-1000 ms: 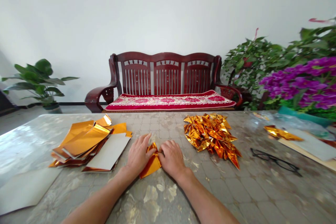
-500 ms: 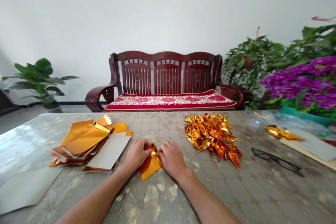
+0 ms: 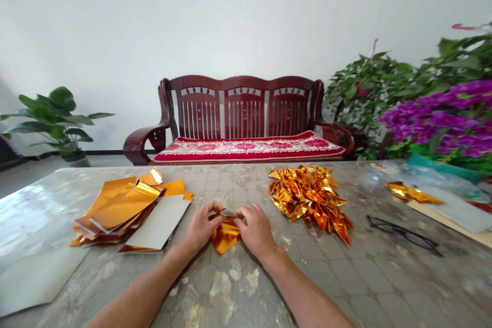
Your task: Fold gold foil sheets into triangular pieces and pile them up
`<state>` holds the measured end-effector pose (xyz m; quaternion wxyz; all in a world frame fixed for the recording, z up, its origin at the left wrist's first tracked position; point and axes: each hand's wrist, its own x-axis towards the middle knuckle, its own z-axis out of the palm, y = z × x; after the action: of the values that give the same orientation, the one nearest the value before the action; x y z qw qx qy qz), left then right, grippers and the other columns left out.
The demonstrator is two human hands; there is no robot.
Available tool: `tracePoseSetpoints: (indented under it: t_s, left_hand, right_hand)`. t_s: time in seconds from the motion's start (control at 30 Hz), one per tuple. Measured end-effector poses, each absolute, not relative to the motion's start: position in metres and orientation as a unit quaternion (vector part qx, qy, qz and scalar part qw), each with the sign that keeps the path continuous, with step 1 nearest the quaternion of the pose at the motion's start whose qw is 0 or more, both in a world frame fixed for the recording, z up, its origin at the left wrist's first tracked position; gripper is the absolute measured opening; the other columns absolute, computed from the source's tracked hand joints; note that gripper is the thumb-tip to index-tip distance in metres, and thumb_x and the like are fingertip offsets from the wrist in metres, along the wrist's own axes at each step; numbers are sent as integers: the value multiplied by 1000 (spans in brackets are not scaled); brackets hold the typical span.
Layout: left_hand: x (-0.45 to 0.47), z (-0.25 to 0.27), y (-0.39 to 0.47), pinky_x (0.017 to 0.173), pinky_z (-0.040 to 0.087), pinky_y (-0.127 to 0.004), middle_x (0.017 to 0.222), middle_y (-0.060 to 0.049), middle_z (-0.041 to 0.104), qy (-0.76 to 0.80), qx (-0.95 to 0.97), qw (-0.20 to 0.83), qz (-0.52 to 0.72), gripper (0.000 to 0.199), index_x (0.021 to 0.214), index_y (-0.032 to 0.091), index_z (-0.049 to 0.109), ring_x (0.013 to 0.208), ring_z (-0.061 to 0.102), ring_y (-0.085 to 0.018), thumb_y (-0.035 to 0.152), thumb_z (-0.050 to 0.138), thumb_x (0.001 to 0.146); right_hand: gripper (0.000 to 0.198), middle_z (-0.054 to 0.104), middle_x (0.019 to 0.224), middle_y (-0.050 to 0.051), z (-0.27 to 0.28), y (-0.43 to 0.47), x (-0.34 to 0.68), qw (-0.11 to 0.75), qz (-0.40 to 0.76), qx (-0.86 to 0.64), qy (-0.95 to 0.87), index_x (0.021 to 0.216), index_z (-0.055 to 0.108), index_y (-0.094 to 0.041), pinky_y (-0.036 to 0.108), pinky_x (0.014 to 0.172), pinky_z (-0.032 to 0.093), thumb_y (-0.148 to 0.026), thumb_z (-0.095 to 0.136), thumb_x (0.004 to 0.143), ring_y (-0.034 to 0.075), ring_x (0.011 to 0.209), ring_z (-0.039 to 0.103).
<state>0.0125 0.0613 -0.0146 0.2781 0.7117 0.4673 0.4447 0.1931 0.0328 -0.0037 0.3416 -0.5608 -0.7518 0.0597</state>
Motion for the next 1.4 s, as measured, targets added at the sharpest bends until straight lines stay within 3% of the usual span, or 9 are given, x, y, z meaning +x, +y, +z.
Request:
tracePoseSetpoints:
  t_s: [0.1,0.27,0.37,0.73,0.87,0.97,1.23,1.4]
  left_hand:
    - [11,-7,56,90,46,-30,100,-1,69,455,746,185,450,22,100,22,66,98,60,-17,14,64,80]
    - [8,1,50,85,44,-26,93,0,68,415,790,117,436,17,97,25,70,93,59,-15,15,60,87]
    - [8,-2,51,80,44,-24,87,-1,66,403,793,138,436,14,90,23,70,86,60,-14,18,56,91]
    - [15,-12,57,67,41,-24,71,1,61,445,746,236,436,26,71,18,64,71,56,-14,28,51,92]
    - [14,-13,57,70,44,-24,80,0,66,435,738,258,446,15,88,19,70,72,57,-13,23,56,88]
    - [14,-12,56,70,46,-24,90,0,68,416,736,256,468,30,111,22,68,70,56,-12,17,60,83]
    - [14,-10,56,64,45,-23,73,1,64,410,731,290,463,24,98,20,74,63,54,-11,19,69,74]
    - [14,-10,57,64,45,-23,75,0,68,424,717,307,460,21,95,20,75,63,55,-12,20,68,75]
  right_hand:
    - [13,66,85,2,0,30,195,325,-10,-535,-779,85,69,-23,29,81,39,-20,57,91,19,90,54]
    - [22,65,87,5,7,25,198,308,-78,-522,-792,97,71,-25,32,83,37,-27,49,98,21,92,51]
    - [24,64,87,5,10,23,199,310,-103,-519,-790,98,72,-25,33,82,35,-29,48,99,21,90,49]
    - [28,58,78,4,5,28,198,346,-130,-507,-779,77,62,-20,34,77,32,-27,46,99,20,81,47]
    - [31,57,76,4,6,27,199,334,-134,-510,-781,73,59,-20,34,76,32,-26,44,100,20,80,46]
    - [32,57,75,4,7,27,199,321,-132,-511,-786,71,58,-20,33,75,31,-26,45,99,20,78,46]
    - [30,57,75,4,5,29,201,327,-119,-510,-786,72,59,-19,33,76,32,-26,46,99,20,79,46]
    - [30,57,74,3,3,30,201,325,-113,-510,-789,72,58,-20,32,75,32,-26,46,99,19,78,47]
